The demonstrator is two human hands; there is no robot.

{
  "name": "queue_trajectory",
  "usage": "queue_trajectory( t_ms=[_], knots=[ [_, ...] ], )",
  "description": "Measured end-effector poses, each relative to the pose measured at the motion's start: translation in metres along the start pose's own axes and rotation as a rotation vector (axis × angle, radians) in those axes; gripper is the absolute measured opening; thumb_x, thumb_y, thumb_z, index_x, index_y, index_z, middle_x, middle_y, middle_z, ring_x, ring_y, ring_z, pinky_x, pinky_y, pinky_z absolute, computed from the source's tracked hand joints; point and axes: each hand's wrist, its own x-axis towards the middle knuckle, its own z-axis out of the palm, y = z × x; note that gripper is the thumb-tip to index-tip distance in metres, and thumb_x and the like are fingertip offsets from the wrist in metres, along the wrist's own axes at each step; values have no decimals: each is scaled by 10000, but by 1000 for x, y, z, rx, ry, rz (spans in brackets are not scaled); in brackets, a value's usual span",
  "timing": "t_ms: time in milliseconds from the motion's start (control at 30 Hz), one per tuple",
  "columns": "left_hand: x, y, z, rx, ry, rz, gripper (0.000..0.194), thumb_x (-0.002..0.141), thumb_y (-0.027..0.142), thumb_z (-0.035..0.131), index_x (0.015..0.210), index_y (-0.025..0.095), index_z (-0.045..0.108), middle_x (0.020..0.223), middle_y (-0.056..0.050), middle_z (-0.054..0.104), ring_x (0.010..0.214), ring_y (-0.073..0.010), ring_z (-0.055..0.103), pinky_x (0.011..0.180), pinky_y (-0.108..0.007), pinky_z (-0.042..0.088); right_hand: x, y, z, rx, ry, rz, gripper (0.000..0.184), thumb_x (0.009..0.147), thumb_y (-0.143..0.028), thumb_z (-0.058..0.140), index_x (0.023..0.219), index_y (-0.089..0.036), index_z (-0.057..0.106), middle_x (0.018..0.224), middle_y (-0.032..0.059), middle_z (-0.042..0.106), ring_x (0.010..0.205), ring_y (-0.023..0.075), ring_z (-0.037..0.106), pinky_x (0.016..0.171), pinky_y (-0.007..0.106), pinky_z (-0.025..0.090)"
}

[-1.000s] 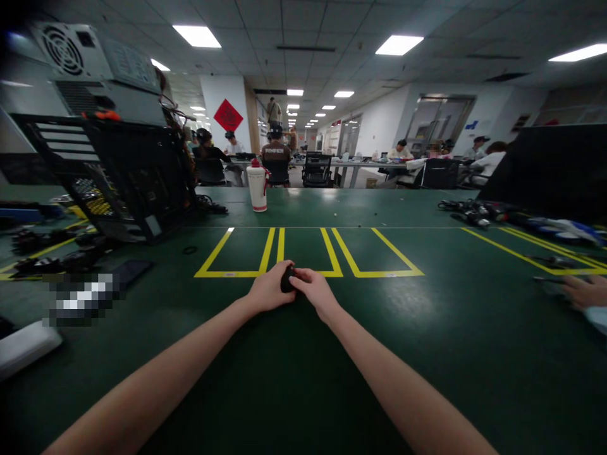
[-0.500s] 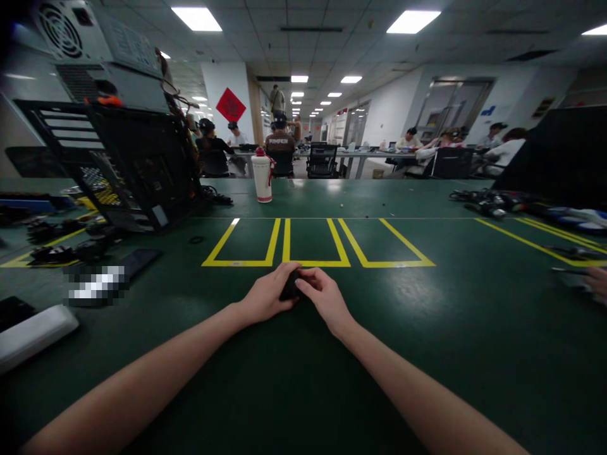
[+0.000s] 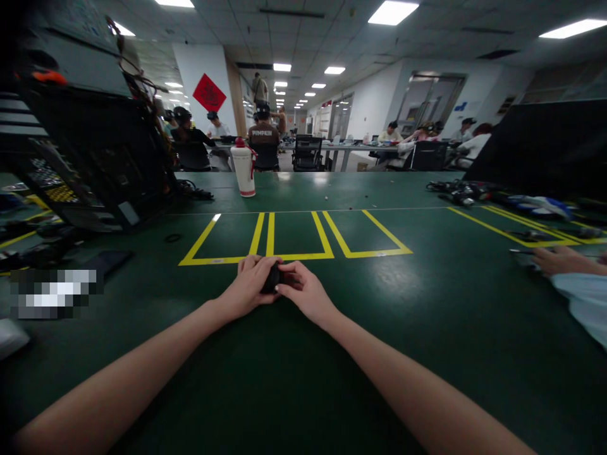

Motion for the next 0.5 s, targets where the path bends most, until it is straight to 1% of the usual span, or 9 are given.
queue_trajectory(
  t_ms=[33, 100, 200, 367, 500],
  knots=[
    [0, -1, 1, -8, 13, 10, 590, 684, 274, 622, 1183, 204, 315, 1162, -91, 460, 1091, -292, 364, 897, -457, 297, 0, 0, 0, 6, -2, -3, 295, 686, -161, 618, 959, -219, 522, 1004, 15, 560, 991, 165, 542, 904, 340, 424],
    [0, -2, 3, -41, 13, 44, 587, 693, 259, 614, 1185, 193, 301, 1178, -95, 444, 1135, -271, 342, 943, -442, 258, 0, 1, 0, 24, 7, -10, 247, 702, -191, 607, 933, -219, 527, 987, 12, 560, 966, 164, 553, 878, 338, 441],
    [0, -3, 2, -93, -17, 71, 587, 714, 240, 592, 1200, 183, 269, 1174, -90, 447, 1102, -226, 402, 969, -408, 243, 1, 1, 1, 22, 28, -11, 184, 739, -227, 567, 920, -215, 534, 957, 14, 565, 942, 164, 561, 852, 340, 455],
    [0, 0, -1, -123, -37, 54, 569, 725, 232, 576, 1199, 208, 261, 1181, -82, 446, 1103, -228, 417, 948, -413, 269, 3, 1, -2, -22, 36, 49, 289, 747, -246, 560, 1029, -213, 505, 1059, 40, 549, 1007, 177, 532, 879, 358, 440],
    [-1, 1, 0, -114, -13, 40, 575, 712, 224, 581, 1192, 205, 265, 1180, -85, 441, 1108, -234, 409, 940, -413, 269, 2, 0, -3, 10, -24, 43, 270, 742, -222, 565, 1004, -210, 504, 1038, 32, 551, 1002, 177, 537, 873, 352, 451]
  ],
)
